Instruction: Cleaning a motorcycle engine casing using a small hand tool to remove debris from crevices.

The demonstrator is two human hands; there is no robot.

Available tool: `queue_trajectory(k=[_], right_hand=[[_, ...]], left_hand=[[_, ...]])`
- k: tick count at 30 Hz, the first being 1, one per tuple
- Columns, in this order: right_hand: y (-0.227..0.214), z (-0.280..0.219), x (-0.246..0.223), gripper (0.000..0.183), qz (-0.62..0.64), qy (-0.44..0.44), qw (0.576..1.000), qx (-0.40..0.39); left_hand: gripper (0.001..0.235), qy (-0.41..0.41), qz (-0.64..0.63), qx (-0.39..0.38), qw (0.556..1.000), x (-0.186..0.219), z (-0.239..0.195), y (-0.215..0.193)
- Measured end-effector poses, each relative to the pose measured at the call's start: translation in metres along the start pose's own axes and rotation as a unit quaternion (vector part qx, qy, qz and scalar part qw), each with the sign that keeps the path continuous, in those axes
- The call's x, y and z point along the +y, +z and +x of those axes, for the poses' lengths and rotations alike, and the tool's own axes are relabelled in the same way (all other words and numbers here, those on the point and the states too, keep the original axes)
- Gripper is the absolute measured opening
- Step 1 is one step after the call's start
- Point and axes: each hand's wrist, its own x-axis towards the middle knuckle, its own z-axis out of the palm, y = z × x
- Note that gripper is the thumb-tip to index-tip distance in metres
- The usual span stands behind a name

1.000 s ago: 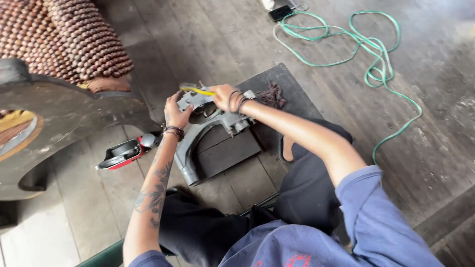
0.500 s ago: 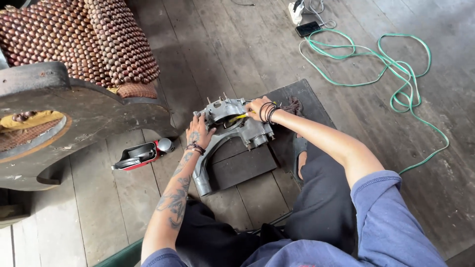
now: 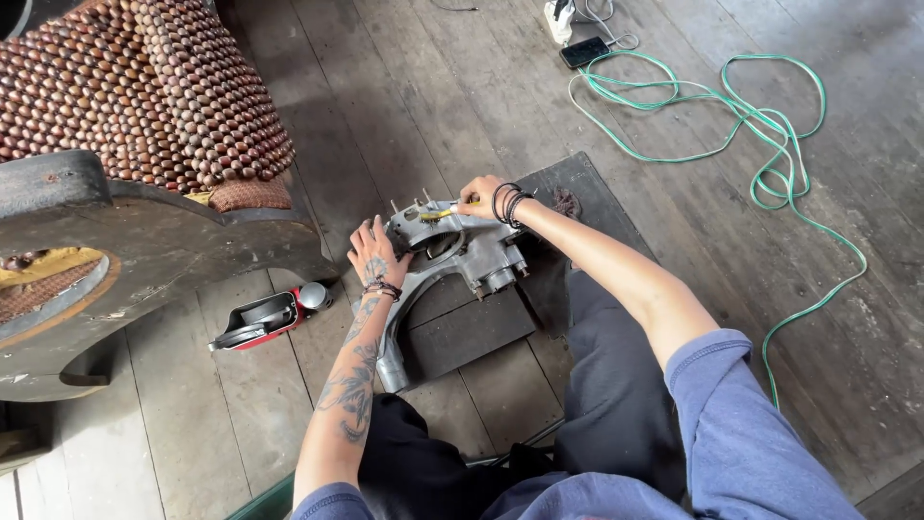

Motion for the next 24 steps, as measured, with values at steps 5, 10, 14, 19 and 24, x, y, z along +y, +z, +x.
queue_trajectory(k=[5,10,14,19,24], right_hand=[[0.003,0.014,-0.004,0.04,-0.045,0.051,0.998,0.016],[0.003,0.003,-0.033,0.046,-0.046,0.051,0.995,0.077],[0.016,0.008,-0.03,0.054,-0.043,0.021,0.994,0.102],[0.011,0.005,-0.036,0.057,-0.046,0.051,0.994,0.088],[0.018,-0.009,-0.076,0.05,-0.071,-0.004,0.994,0.084]], left_hand=[[0.107,0.003,-0.037,-0.025,0.999,-0.006,0.0,0.001],[0.109,0.002,-0.023,-0.041,0.999,-0.008,0.003,0.009],[0.094,0.021,0.021,-0.036,0.999,-0.015,0.009,0.02],[0.093,0.003,0.025,-0.048,0.999,-0.016,0.01,0.022],[0.089,0.012,-0.002,-0.047,0.999,-0.014,0.011,0.021]])
